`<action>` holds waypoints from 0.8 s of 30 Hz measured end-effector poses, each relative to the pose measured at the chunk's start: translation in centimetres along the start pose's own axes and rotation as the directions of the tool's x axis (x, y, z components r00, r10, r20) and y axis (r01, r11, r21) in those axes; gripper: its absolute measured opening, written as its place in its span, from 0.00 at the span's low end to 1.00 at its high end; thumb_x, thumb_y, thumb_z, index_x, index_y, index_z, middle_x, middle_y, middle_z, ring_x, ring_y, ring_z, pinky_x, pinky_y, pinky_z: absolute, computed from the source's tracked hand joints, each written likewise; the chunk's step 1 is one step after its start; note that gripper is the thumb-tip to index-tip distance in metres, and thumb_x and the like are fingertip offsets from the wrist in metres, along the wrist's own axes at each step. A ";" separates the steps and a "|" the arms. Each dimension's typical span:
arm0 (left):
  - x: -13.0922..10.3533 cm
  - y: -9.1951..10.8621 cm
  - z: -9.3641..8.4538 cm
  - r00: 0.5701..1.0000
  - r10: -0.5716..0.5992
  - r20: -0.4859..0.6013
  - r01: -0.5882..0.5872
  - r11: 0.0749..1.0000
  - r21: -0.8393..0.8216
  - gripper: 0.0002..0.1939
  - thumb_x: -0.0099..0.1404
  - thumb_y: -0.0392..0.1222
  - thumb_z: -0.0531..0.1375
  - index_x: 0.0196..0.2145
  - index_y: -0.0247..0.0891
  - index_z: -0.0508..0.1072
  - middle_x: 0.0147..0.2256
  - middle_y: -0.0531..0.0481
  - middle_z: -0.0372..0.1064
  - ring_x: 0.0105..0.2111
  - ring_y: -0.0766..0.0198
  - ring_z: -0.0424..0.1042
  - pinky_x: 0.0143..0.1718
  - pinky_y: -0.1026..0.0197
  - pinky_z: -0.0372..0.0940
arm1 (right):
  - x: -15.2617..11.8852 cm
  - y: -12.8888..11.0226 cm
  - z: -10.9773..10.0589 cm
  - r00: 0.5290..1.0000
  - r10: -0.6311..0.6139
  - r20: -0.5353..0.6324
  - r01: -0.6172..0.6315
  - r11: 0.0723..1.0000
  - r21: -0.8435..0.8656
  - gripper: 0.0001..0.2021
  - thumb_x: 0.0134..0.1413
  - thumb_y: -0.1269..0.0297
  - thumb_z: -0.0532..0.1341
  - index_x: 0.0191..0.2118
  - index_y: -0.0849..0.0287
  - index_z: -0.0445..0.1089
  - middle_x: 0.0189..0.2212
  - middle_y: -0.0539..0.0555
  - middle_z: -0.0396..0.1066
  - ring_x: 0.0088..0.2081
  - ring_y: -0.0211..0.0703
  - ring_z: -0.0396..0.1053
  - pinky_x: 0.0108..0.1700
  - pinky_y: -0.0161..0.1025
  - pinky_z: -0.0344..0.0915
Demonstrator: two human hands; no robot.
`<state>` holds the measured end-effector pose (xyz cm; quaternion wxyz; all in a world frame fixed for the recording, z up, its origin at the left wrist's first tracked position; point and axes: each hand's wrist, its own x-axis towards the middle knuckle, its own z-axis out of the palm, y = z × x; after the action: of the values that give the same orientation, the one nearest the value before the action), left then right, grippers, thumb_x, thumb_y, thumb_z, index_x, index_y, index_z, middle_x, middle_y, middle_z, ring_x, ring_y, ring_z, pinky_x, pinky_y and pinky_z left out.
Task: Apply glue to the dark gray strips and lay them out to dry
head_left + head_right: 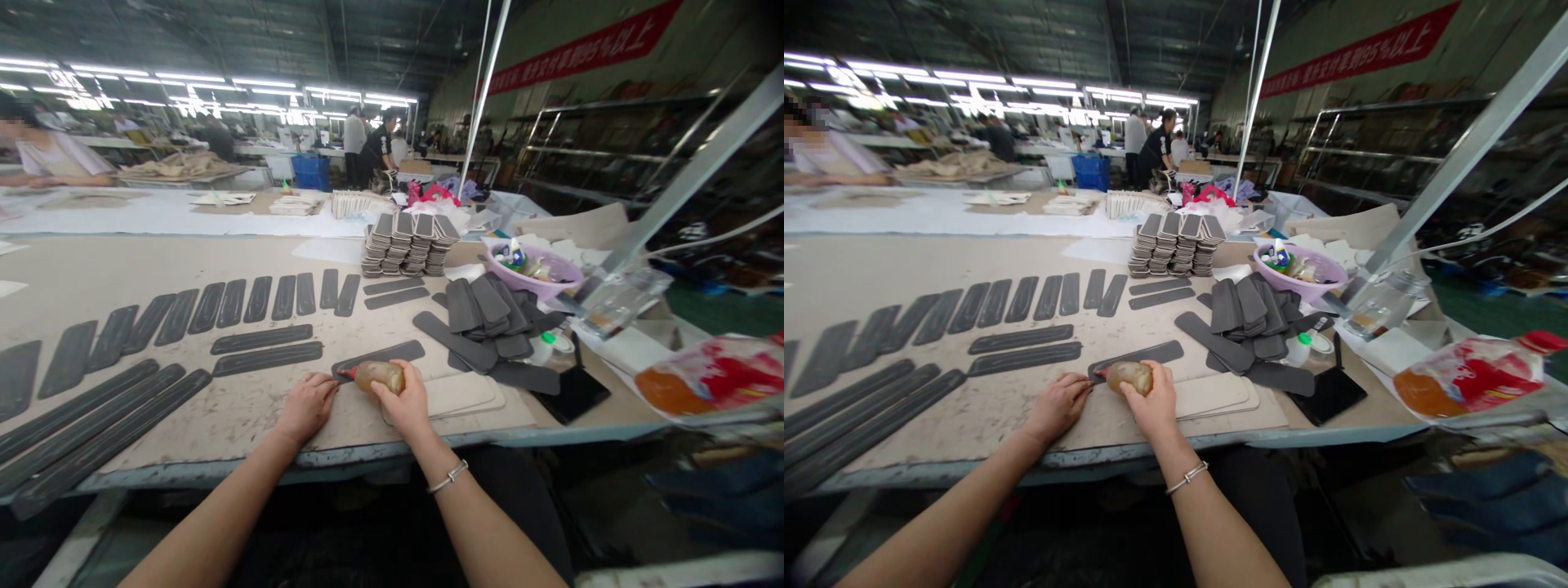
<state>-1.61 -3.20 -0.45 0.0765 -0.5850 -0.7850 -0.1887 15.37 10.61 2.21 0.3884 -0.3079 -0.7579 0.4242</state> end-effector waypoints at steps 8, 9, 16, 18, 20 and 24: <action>0.0 -0.1 0.1 1.000 0.006 -0.014 -0.006 1.000 0.020 0.14 0.66 0.41 0.50 0.38 0.38 0.75 0.39 0.45 0.72 0.41 0.59 0.67 0.47 0.55 0.63 | -0.6 -0.4 -1.8 1.000 0.025 -0.002 -0.025 0.998 -0.051 0.19 0.42 0.62 0.65 0.43 0.55 0.65 0.39 0.52 0.66 0.42 0.46 0.65 0.47 0.42 0.63; 0.0 -0.2 0.1 1.000 0.009 -0.015 -0.008 1.000 0.028 0.15 0.66 0.41 0.50 0.39 0.38 0.75 0.39 0.45 0.72 0.41 0.59 0.67 0.48 0.55 0.63 | -0.4 -0.4 -2.3 0.999 0.032 -0.011 -0.033 0.998 -0.060 0.19 0.41 0.62 0.65 0.43 0.56 0.65 0.39 0.52 0.66 0.42 0.46 0.65 0.47 0.42 0.63; 0.1 -0.3 0.2 1.000 0.016 -0.025 -0.014 0.999 0.051 0.16 0.66 0.44 0.50 0.38 0.38 0.76 0.40 0.45 0.72 0.41 0.57 0.68 0.47 0.53 0.64 | 1.6 1.6 -6.9 0.979 0.065 -0.192 -0.104 0.975 -0.196 0.20 0.42 0.58 0.64 0.43 0.56 0.66 0.38 0.53 0.66 0.41 0.47 0.65 0.45 0.43 0.62; 0.1 -0.3 0.2 0.999 0.015 -0.031 -0.013 0.999 0.044 0.16 0.66 0.45 0.50 0.37 0.39 0.76 0.41 0.44 0.72 0.42 0.56 0.68 0.47 0.53 0.64 | 2.3 2.2 -8.4 0.961 0.058 -0.271 -0.131 0.957 -0.260 0.20 0.41 0.57 0.64 0.43 0.56 0.66 0.37 0.54 0.66 0.40 0.49 0.65 0.44 0.45 0.62; 0.1 -0.3 0.2 0.999 0.016 -0.039 -0.015 0.999 0.033 0.16 0.66 0.45 0.50 0.37 0.39 0.76 0.41 0.45 0.72 0.42 0.56 0.68 0.48 0.53 0.64 | 2.7 2.6 -9.5 0.941 0.054 -0.335 -0.160 0.941 -0.298 0.21 0.41 0.56 0.64 0.43 0.56 0.66 0.36 0.54 0.65 0.40 0.49 0.64 0.44 0.45 0.62; 0.2 -0.3 0.2 0.999 0.034 -0.041 -0.033 0.999 0.025 0.15 0.66 0.44 0.50 0.36 0.39 0.76 0.41 0.45 0.73 0.43 0.57 0.69 0.50 0.53 0.62 | 2.8 2.6 -9.4 0.929 0.033 -0.368 -0.137 0.955 -0.262 0.21 0.41 0.56 0.64 0.44 0.56 0.65 0.39 0.55 0.65 0.42 0.50 0.64 0.46 0.46 0.61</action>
<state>-1.90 -2.99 -0.62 0.1031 -0.5931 -0.7755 -0.1902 22.32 17.80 4.04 0.4532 -0.4654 -0.7128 0.2645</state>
